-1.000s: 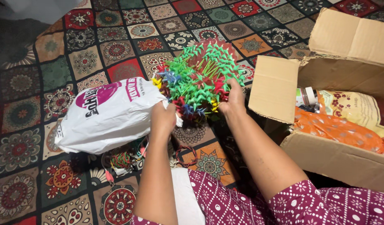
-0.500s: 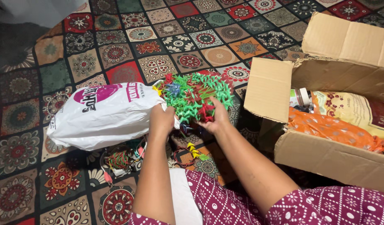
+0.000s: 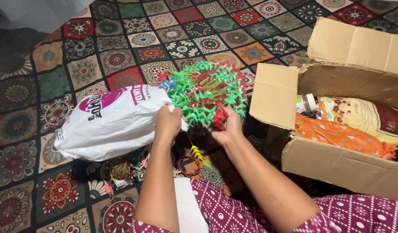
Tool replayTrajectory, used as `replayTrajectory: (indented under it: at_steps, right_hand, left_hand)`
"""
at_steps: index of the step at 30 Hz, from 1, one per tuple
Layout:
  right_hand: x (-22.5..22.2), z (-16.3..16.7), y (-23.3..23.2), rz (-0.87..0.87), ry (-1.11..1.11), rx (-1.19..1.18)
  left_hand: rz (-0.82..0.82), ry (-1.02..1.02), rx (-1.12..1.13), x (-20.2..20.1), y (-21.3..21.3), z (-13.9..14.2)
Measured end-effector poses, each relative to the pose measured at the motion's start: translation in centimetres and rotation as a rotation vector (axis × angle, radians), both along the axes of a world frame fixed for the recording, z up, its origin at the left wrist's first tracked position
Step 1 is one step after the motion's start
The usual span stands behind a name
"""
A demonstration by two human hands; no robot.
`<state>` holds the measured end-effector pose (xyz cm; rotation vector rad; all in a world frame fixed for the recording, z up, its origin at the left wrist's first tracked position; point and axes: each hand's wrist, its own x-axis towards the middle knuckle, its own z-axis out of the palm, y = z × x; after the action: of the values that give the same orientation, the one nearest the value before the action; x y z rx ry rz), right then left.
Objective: The person wraps decorative items in orange paper and places them into an open cardboard box, then unwraps a plastic-covered decorative piece and sets it aside. They then gather artificial flower garlands and place them into a white plastic bag on the floor.
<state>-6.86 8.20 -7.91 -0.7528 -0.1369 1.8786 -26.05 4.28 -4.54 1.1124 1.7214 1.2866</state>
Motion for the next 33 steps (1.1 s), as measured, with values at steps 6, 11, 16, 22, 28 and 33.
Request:
replayTrajectory:
  at_steps: [6,11,16,22,28,33]
  right_hand:
    - [1.7,-0.2,-4.1,0.116,-0.052,-0.051]
    - [-1.5,-0.8,-1.9,-0.037,0.157,-0.159]
    - [-4.2,2.5,1.6,-0.009,0.345,0.117]
    - [-3.5,9.4,6.3,-0.017,0.156,0.252]
    - [-0.4,13.8,8.8,-0.034,0.076,0.459]
    - [-0.1,14.9,6.7,-0.091,-0.097,0.543]
  left_hand:
    - [-0.069,0.093,0.018,0.4,-0.9,1.5]
    - [0.063,0.539,0.145,3.6,-1.4,3.2]
    - [0.083,0.441,0.333,6.2,-2.0,4.6]
    - [-0.094,0.111,0.664,7.8,-1.0,6.3]
    - [-0.333,-0.480,0.815,11.4,2.1,7.4]
    - [-0.230,-0.899,0.818,13.3,1.6,6.1]
